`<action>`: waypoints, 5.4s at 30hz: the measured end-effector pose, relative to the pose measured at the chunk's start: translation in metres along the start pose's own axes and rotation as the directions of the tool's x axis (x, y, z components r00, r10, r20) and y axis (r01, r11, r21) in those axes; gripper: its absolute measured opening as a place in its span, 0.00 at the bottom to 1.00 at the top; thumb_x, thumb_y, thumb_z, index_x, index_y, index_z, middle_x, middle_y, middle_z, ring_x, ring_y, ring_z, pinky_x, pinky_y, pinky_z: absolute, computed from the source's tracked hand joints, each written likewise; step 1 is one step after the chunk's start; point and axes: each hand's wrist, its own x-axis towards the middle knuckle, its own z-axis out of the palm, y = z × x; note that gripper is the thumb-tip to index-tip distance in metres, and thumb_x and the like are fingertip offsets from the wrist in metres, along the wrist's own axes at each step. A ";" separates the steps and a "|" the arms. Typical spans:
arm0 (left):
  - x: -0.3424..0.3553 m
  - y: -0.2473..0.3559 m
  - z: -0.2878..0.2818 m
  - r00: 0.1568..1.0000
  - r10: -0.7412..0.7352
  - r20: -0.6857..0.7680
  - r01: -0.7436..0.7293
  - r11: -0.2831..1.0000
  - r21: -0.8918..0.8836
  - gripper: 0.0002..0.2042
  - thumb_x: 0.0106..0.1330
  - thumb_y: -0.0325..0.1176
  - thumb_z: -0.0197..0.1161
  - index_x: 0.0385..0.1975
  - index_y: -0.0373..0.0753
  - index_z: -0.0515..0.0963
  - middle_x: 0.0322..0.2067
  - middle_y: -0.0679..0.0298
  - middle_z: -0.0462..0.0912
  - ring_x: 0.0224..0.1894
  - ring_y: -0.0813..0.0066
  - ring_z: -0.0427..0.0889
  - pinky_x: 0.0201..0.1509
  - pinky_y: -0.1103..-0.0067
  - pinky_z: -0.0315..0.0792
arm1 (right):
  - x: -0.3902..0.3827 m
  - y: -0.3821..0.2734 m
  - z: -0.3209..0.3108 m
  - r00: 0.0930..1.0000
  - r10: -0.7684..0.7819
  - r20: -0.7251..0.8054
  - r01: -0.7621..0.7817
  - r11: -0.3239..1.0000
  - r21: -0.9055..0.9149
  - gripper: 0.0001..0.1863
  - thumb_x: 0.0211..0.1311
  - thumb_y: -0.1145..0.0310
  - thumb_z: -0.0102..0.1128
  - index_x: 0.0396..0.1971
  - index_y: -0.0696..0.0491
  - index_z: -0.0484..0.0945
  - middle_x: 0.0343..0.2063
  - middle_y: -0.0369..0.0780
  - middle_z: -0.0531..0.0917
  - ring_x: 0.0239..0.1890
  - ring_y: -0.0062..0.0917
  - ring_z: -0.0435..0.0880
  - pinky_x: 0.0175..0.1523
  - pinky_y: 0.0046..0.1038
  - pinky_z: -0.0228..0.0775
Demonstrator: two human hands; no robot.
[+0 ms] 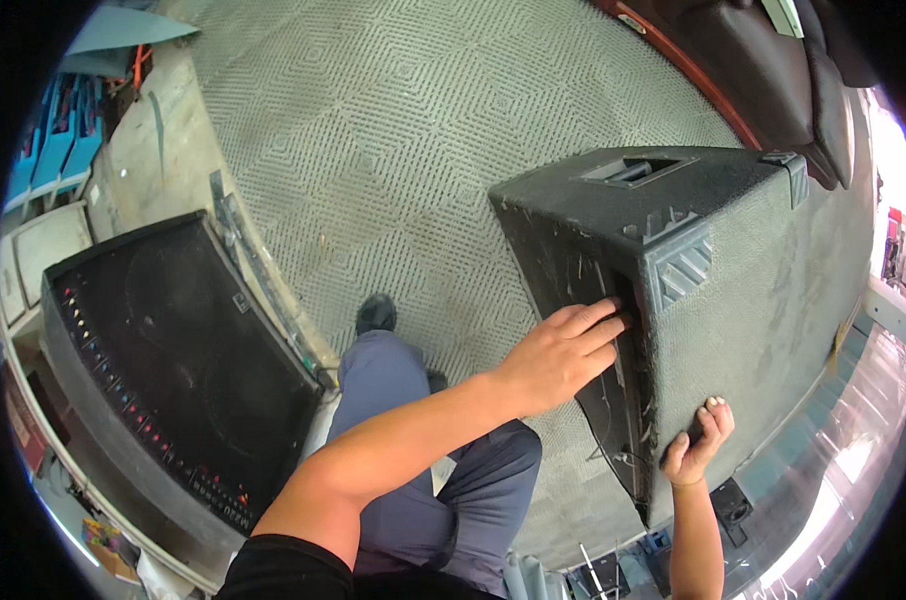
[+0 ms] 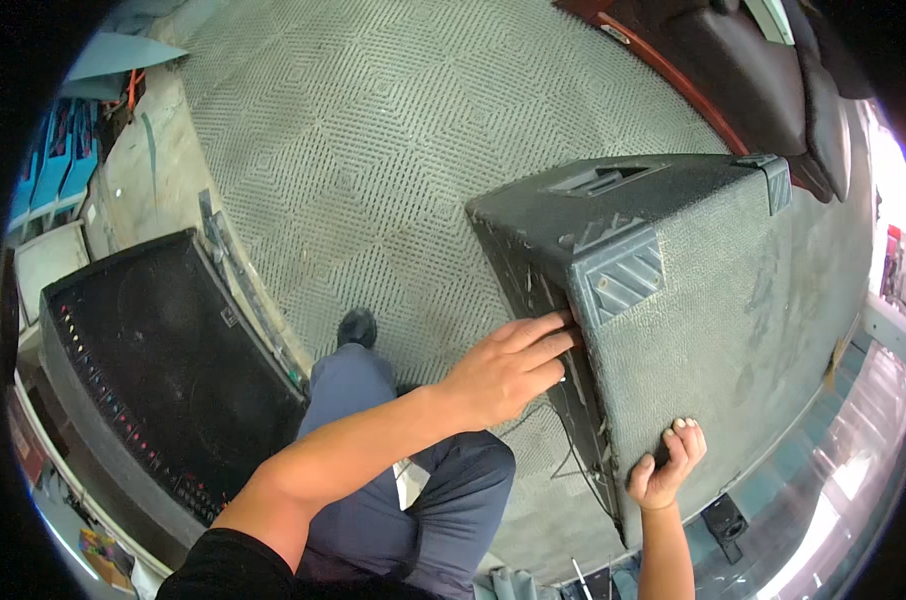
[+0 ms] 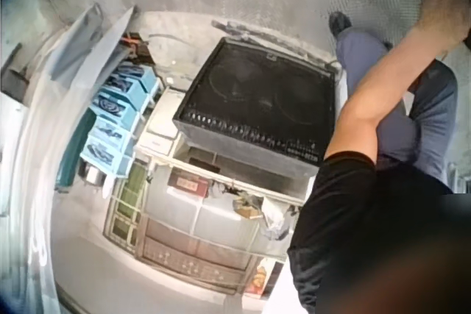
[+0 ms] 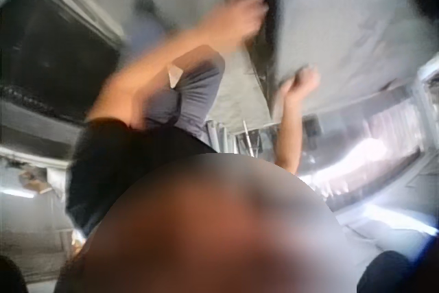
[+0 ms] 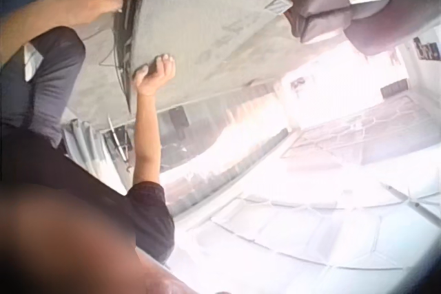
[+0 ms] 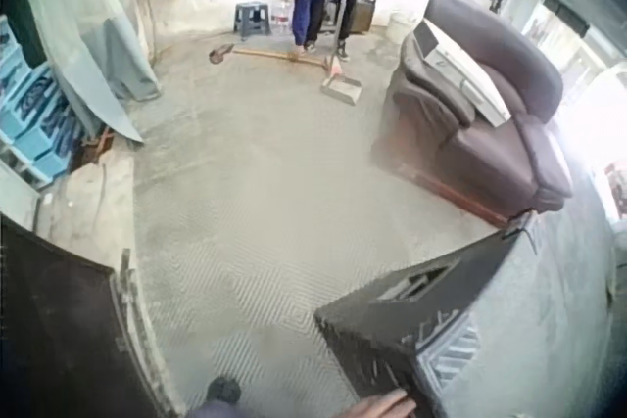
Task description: The person plugs in a power cord, then sits on the floor to work on the back of a large speaker. They connect wires to a small circuit board, secure it, and then test the speaker by turning knobs on the front panel.
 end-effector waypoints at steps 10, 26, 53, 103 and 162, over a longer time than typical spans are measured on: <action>0.011 -0.046 0.017 0.949 0.316 0.013 -0.315 0.940 0.134 0.10 0.56 0.26 0.72 0.37 0.38 0.82 0.65 0.55 0.75 0.72 0.51 0.68 0.71 0.57 0.71 | 0.002 -0.019 0.004 0.961 0.113 -0.252 -0.134 0.989 -0.069 0.14 0.71 0.72 0.52 0.46 0.64 0.82 0.55 0.56 0.86 0.59 0.50 0.84 0.68 0.48 0.72; 0.020 -0.067 0.000 0.861 0.487 0.144 -0.503 0.857 0.110 0.07 0.61 0.22 0.75 0.35 0.37 0.83 0.72 0.49 0.68 0.79 0.38 0.61 0.64 0.59 0.80 | 0.013 -0.037 0.013 0.772 0.187 -0.607 -0.376 0.905 -0.199 0.04 0.67 0.74 0.63 0.36 0.56 0.85 0.32 0.46 0.88 0.34 0.39 0.89 0.42 0.35 0.79; 0.020 -0.037 0.000 0.867 0.451 0.213 -0.497 0.749 0.439 0.09 0.60 0.25 0.75 0.36 0.37 0.81 0.67 0.46 0.74 0.72 0.41 0.68 0.77 0.55 0.63 | -0.196 -0.105 0.177 0.225 0.381 -0.897 -0.774 0.629 0.073 0.17 0.62 0.76 0.70 0.51 0.58 0.84 0.53 0.47 0.86 0.57 0.45 0.82 0.66 0.44 0.72; 0.012 -0.058 0.004 0.868 0.445 0.222 -0.493 0.711 0.501 0.08 0.67 0.29 0.74 0.36 0.37 0.79 0.76 0.44 0.66 0.81 0.38 0.58 0.83 0.54 0.54 | -0.191 -0.112 0.144 -0.068 0.975 -0.213 0.279 0.224 0.934 0.08 0.71 0.71 0.58 0.39 0.57 0.84 0.27 0.34 0.83 0.22 0.13 0.76 0.25 0.19 0.64; -0.105 -0.038 0.048 0.857 0.156 0.492 0.156 0.830 -0.535 0.05 0.78 0.27 0.66 0.45 0.33 0.79 0.46 0.58 0.88 0.48 0.76 0.84 0.56 0.78 0.78 | -0.138 -0.108 0.185 0.005 0.602 -0.799 -0.550 0.669 0.500 0.26 0.70 0.72 0.68 0.66 0.60 0.77 0.36 0.41 0.85 0.28 0.23 0.84 0.37 0.25 0.79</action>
